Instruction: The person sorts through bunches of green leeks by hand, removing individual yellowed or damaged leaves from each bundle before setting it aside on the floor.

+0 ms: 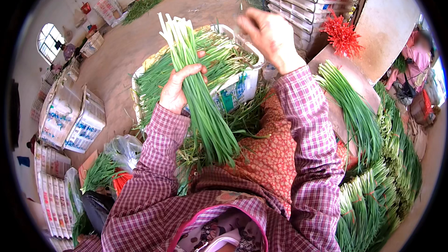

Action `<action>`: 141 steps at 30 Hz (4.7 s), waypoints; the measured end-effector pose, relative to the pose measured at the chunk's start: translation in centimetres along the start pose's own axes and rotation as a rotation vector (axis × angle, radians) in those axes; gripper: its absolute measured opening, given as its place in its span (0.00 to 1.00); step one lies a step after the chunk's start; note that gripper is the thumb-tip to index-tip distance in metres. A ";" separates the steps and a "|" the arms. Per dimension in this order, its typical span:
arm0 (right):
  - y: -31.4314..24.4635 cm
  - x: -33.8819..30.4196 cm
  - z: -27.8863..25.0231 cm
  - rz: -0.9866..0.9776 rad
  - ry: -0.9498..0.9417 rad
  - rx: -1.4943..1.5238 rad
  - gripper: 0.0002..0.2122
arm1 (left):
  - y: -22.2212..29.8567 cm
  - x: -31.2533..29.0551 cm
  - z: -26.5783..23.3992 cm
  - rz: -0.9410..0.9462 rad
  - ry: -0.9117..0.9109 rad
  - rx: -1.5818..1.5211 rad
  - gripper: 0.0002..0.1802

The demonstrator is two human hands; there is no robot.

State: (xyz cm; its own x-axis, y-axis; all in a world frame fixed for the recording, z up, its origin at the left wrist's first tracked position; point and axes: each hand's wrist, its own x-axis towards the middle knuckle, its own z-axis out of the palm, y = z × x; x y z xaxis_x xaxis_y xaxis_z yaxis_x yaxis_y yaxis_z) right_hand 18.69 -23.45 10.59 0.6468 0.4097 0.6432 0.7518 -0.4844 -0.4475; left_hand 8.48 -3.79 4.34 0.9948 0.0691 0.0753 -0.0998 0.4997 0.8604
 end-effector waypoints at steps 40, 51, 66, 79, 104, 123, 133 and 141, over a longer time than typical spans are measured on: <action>-3.7 -0.8 4.9 -0.308 -0.227 0.482 0.14 | -5.5 -2.6 2.6 -0.233 -0.597 -0.278 0.38; -3.0 -0.5 4.4 -0.281 -0.007 0.614 0.18 | -2.4 0.1 3.4 -0.217 -0.231 0.004 0.12; 2.0 -14.8 14.2 -0.126 -0.752 -0.067 0.21 | 17.6 4.1 -5.7 0.502 -0.538 -0.171 0.04; 0.6 -8.7 2.2 -0.005 0.119 0.376 0.13 | 16.1 3.4 -4.3 0.476 -0.816 -0.125 0.05; -4.8 -2.0 -0.8 -0.272 0.293 -0.185 0.16 | 11.2 3.4 6.8 0.350 -0.708 -0.492 0.09; 21.7 -15.3 -14.6 0.421 -0.134 -0.746 0.27 | -7.9 7.0 0.4 0.110 0.010 0.071 0.05; 27.8 -19.0 -12.6 0.592 -0.237 -0.702 0.37 | -12.1 3.1 -6.3 0.056 0.183 0.612 0.05; 20.3 -15.3 -9.3 0.335 0.060 -0.339 0.22 | -8.2 13.4 -8.4 0.341 0.183 1.357 0.24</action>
State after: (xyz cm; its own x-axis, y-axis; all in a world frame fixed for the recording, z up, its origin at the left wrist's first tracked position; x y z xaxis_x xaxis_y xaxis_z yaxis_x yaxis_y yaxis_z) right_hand 22.83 -46.75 -2.53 0.8302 0.1478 0.5376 0.4128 -0.8110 -0.4145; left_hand 22.47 0.29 -5.89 0.8990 0.1783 0.4000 -0.1291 -0.7649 0.6311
